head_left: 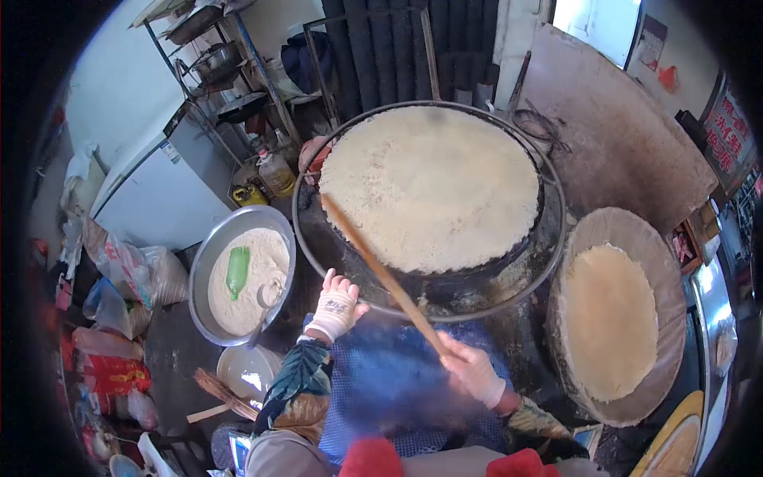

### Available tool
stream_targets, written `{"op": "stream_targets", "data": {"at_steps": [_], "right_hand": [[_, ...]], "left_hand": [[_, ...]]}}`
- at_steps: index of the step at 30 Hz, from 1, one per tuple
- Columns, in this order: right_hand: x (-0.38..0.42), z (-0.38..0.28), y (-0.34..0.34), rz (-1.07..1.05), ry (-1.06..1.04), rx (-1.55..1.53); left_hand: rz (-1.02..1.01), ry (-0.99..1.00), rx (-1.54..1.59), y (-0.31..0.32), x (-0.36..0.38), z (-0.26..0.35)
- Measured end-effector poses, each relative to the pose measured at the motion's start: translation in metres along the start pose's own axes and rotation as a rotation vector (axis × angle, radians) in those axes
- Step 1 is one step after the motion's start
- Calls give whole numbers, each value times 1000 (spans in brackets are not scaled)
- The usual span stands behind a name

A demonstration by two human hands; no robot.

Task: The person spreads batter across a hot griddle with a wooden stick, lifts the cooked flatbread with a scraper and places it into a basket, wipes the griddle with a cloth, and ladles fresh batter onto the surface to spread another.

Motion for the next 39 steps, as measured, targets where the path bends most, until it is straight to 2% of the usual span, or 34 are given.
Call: {"op": "stream_targets", "data": {"at_steps": [3,5,7,8,9,11,12,13,14,15,18,19,20,21,22,23,24,27,29,30,32,35,39], "right_hand": [[14,-20,-4,125,10,-85],[-2,15,-8,178,2,-176],[-20,29,22,45,-135,-30],[-23,27,42,-81,4,-133],[-25,16,60,-127,-169,-30],[0,5,44,-98,50,-144],[8,25,24,-71,-194,-72],[25,32,3,29,-193,-40],[53,33,-23,181,-154,62],[79,41,-41,214,29,-43],[138,82,-71,407,-68,89],[143,69,-76,416,-79,98],[154,60,-81,540,50,-213],[160,60,-84,652,179,-524],[156,51,-94,699,72,-231],[151,49,-106,696,66,-213],[137,48,-120,614,74,-290],[89,47,-140,407,-7,-565],[51,62,-155,278,-122,-315],[39,40,-149,266,-116,-307],[3,-2,-127,120,70,-767],[-43,-26,-107,35,144,-685],[-84,-52,-77,-16,112,-525]], "left_hand": [[23,-3,-26,5,2,30],[95,-62,81,3,3,60],[178,-105,-149,10,3,101],[98,-190,58,27,3,114],[397,-55,81,15,6,137],[405,76,234,7,22,159],[279,47,282,-13,34,165],[278,-2,525,-7,47,156],[309,18,483,-42,31,161],[341,29,446,-83,5,168],[176,314,413,-111,-90,209],[201,456,404,-102,-123,229],[144,557,428,-102,-155,253],[184,648,398,-80,-184,274],[75,669,385,-59,-212,295],[-22,626,214,-21,-235,309],[-68,596,186,-6,-250,311],[-144,478,128,1,-283,273],[-179,364,126,5,-296,233],[-150,326,123,10,-302,208],[-116,270,126,14,-310,161],[-129,161,125,11,-310,92],[-74,63,169,13,-284,11]]}}
Point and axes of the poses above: each hand's wrist, its own x-axis away from the middle knuckle, its own y-axis out of the palm, z = x × y, the point moved 5 cm from there along -x, towards the middle knuckle, and after that the axes turned 3 degrees about -y, right-handed, at the moved point
